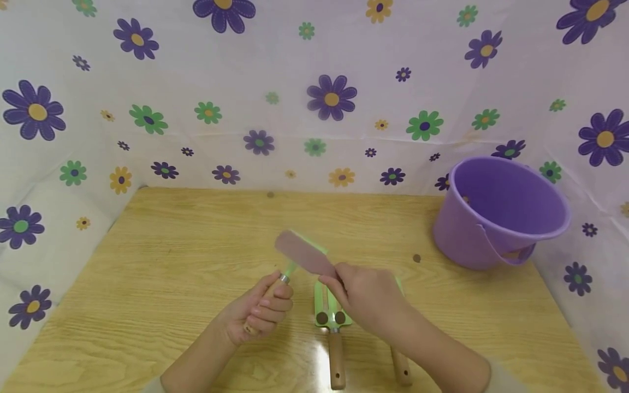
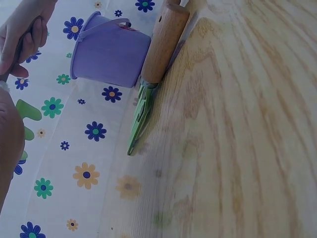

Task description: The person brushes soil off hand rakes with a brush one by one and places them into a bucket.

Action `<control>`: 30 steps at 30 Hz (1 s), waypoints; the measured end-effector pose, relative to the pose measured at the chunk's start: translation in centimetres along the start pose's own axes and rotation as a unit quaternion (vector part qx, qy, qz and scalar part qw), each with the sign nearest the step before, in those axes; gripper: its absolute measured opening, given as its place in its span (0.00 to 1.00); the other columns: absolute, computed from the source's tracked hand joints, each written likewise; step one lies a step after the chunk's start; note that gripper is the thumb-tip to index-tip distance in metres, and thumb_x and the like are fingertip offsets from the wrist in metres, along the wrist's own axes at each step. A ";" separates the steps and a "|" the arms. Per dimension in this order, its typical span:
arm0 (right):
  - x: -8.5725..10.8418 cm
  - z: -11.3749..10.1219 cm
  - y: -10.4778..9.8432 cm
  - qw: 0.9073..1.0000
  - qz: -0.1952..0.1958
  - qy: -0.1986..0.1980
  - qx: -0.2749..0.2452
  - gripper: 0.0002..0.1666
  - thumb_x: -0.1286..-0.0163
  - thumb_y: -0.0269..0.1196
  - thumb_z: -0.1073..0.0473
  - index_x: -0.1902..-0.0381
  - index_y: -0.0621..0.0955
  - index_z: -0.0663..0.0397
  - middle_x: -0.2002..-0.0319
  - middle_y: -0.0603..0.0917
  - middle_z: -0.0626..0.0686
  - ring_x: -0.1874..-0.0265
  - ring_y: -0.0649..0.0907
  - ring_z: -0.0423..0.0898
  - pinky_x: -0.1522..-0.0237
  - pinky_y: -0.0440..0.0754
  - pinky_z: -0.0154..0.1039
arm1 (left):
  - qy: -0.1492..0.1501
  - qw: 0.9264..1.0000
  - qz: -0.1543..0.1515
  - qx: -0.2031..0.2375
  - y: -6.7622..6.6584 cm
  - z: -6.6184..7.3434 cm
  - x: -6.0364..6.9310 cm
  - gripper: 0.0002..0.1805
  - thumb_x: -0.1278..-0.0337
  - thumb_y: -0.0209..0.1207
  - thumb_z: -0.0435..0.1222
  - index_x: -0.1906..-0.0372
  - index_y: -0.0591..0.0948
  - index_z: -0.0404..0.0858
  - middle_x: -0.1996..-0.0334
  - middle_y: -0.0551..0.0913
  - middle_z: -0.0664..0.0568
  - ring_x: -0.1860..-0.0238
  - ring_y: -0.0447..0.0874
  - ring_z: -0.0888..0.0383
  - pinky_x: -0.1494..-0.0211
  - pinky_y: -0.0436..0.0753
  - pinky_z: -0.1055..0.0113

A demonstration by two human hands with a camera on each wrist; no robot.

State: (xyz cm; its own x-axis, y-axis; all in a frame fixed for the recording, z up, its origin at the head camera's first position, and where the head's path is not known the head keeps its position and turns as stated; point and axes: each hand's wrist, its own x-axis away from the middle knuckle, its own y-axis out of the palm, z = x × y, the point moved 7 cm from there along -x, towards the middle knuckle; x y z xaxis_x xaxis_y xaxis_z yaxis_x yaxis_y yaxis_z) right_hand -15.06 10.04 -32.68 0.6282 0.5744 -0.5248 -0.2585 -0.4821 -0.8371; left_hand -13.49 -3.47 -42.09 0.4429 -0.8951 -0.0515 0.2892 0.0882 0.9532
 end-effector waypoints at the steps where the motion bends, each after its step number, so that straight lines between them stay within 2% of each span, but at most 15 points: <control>1: 0.0 -0.2 0.1 1.000 0.005 -0.008 0.007 0.31 0.24 0.37 0.39 0.80 0.69 0.49 0.87 0.60 0.37 0.88 0.53 0.27 0.87 0.48 0.19 | 0.000 1.000 -0.002 -0.001 0.0 0.0 0.0 0.24 0.27 0.37 0.52 0.71 0.76 0.43 0.83 0.70 0.62 0.85 0.69 0.73 0.86 0.64 0.87; 9: 0.4 -1.1 0.7 0.998 0.016 -0.038 0.049 0.33 0.23 0.33 0.40 0.81 0.70 0.50 0.88 0.65 0.39 0.89 0.57 0.29 0.88 0.47 0.19 | 0.005 1.000 0.002 -0.024 0.0 -0.1 -0.1 0.24 0.27 0.38 0.53 0.72 0.76 0.45 0.83 0.71 0.64 0.84 0.70 0.74 0.83 0.66 0.87; 17: 0.4 -1.6 0.8 0.996 0.032 -0.055 0.065 0.35 0.23 0.32 0.40 0.82 0.71 0.51 0.89 0.67 0.39 0.89 0.58 0.29 0.88 0.49 0.20 | 0.009 0.998 0.002 -0.061 0.2 -0.1 -0.2 0.22 0.28 0.39 0.53 0.72 0.76 0.48 0.84 0.70 0.66 0.86 0.65 0.75 0.83 0.66 0.87; 23: 0.4 -1.6 0.9 0.994 0.043 -0.059 0.082 0.35 0.23 0.33 0.40 0.82 0.71 0.52 0.90 0.69 0.40 0.90 0.61 0.30 0.89 0.51 0.21 | 0.019 0.996 0.011 -0.090 0.1 -0.2 -0.1 0.23 0.28 0.36 0.54 0.72 0.74 0.49 0.84 0.69 0.67 0.87 0.58 0.74 0.83 0.66 0.87; 30: 0.5 -1.2 0.9 0.991 0.058 -0.066 0.104 0.34 0.22 0.34 0.42 0.81 0.72 0.54 0.90 0.68 0.42 0.92 0.60 0.32 0.90 0.47 0.22 | 0.019 0.996 0.008 -0.082 0.0 -0.3 -0.1 0.22 0.27 0.37 0.53 0.71 0.75 0.48 0.84 0.69 0.67 0.87 0.60 0.74 0.83 0.66 0.86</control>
State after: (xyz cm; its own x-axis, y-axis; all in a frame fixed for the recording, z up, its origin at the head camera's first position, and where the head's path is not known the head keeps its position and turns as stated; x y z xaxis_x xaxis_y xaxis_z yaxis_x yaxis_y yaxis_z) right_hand -14.06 9.08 -33.45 0.4874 0.6118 -0.6230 -0.4773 -0.4108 -0.7768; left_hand -13.31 -3.26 -42.19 0.4805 -0.8756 -0.0504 0.4155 0.1767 0.8922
